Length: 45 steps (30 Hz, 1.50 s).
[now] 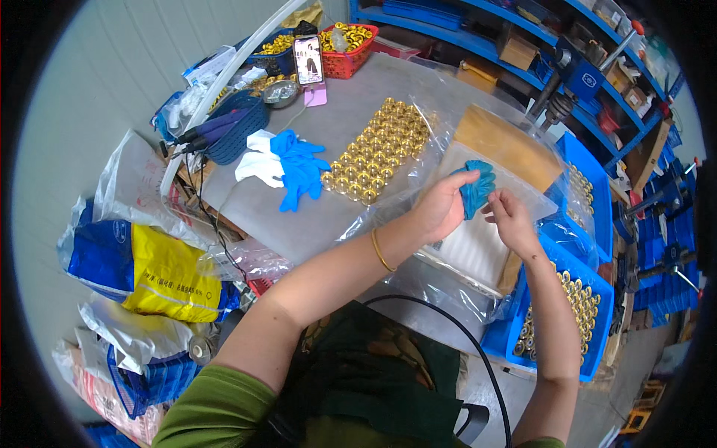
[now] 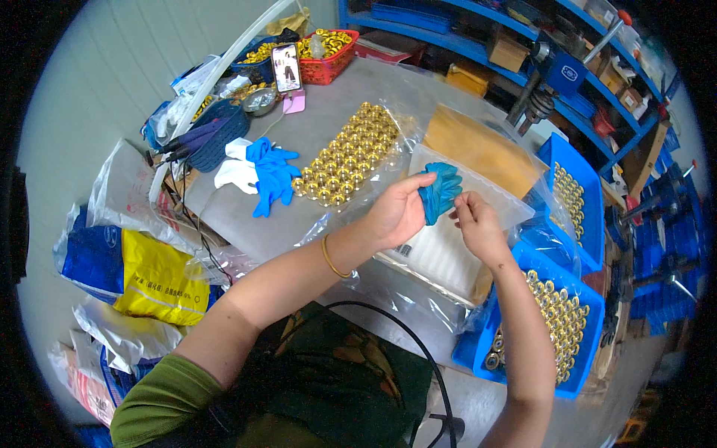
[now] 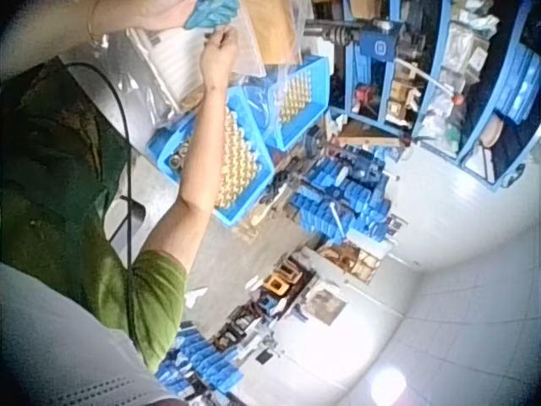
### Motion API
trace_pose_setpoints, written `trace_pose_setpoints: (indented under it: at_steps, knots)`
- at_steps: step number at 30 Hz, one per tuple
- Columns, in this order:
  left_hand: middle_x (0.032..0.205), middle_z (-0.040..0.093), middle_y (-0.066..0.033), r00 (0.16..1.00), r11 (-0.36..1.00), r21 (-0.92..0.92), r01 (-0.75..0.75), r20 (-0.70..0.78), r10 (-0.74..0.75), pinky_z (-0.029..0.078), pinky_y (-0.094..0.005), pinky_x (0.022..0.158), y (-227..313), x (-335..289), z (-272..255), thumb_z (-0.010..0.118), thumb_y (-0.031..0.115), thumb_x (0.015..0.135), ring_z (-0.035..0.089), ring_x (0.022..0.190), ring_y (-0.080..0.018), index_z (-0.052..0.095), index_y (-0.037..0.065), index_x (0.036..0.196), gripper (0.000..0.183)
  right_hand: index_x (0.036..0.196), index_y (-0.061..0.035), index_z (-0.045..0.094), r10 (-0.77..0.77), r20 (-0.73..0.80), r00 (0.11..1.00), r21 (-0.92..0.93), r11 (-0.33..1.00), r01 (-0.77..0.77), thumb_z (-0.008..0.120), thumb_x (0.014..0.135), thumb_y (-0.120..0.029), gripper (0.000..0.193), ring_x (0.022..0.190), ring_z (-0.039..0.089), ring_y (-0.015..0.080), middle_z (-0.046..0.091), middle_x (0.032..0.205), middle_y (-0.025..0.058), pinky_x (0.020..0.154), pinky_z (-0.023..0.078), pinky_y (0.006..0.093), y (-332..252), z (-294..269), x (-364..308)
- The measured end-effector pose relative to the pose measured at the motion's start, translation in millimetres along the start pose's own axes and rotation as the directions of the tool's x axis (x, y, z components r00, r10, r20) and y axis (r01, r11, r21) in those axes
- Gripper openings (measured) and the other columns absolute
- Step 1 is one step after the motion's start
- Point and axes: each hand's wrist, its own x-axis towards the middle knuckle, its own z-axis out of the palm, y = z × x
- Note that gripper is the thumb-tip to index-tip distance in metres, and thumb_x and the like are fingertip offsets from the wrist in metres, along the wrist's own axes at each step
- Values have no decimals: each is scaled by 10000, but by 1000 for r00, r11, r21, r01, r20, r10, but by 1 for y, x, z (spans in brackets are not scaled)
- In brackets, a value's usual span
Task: The person inserts bearings into circular metal parts in a tray, removes their gloves, and walks to a desk to write in a notebook.
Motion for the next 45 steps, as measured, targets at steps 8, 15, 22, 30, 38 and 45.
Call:
trace_pose_setpoints:
  at_steps: [8, 15, 22, 30, 38, 45]
  knots:
    - [1265, 541, -22, 989, 978, 152, 145, -18, -144, 341, -423, 1014, 15, -15, 11, 442, 299, 962, 499, 1170, -161, 441, 127, 1307, 386, 1041, -12, 565, -52, -47, 998, 111, 992, 57, 495, 969, -195, 209, 850, 588, 110, 617, 902, 17, 772, 456, 257, -2, -12, -3]
    - [1311, 518, -53, 977, 981, 35, 192, 87, -195, 296, -499, 1054, 11, -14, 3, 425, 354, 960, 488, 1206, -196, 416, 121, 1339, 445, 1001, 1, 669, -20, -7, 1000, 73, 997, 21, 584, 920, -193, 226, 801, 555, 78, 656, 856, 11, 748, 443, 244, -18, -19, -8]
    - [1392, 445, -76, 957, 965, -35, 260, 145, -252, 217, -531, 1093, 21, -19, 3, 327, 443, 966, 426, 1277, -228, 363, 88, 1385, 550, 907, 13, 645, -160, -115, 980, -266, 956, 125, 582, 906, -216, 238, 671, 580, 169, 643, 746, 128, 624, 456, 311, -15, -13, -5]
    - [1458, 346, -93, 949, 960, -46, 276, 172, -265, 164, -552, 1106, 28, -26, 16, 302, 520, 949, 228, 1388, -279, 306, 45, 1413, 664, 917, 12, 628, -130, -338, 932, -183, 981, 70, 559, 923, -215, 237, 680, 614, 169, 639, 714, 111, 627, 475, 307, -14, -20, -4]
    - [1408, 413, -110, 953, 961, -7, 276, 128, -273, 179, -535, 1109, 21, -24, 12, 321, 520, 945, 303, 1350, -294, 336, 36, 1393, 660, 1009, 19, 610, -93, -103, 990, 120, 987, 105, 556, 940, -205, 241, 694, 567, 72, 638, 803, 25, 631, 457, 224, -29, -22, -10]
    - [1343, 480, -104, 992, 986, 113, 121, 5, -122, 314, -497, 1057, 19, -23, 28, 357, 394, 977, 413, 1274, -246, 422, 50, 1321, 490, 1018, 19, 589, -142, -325, 935, 55, 984, 169, 551, 943, -195, 230, 693, 566, 69, 644, 788, 29, 633, 455, 216, -33, -2, -8]
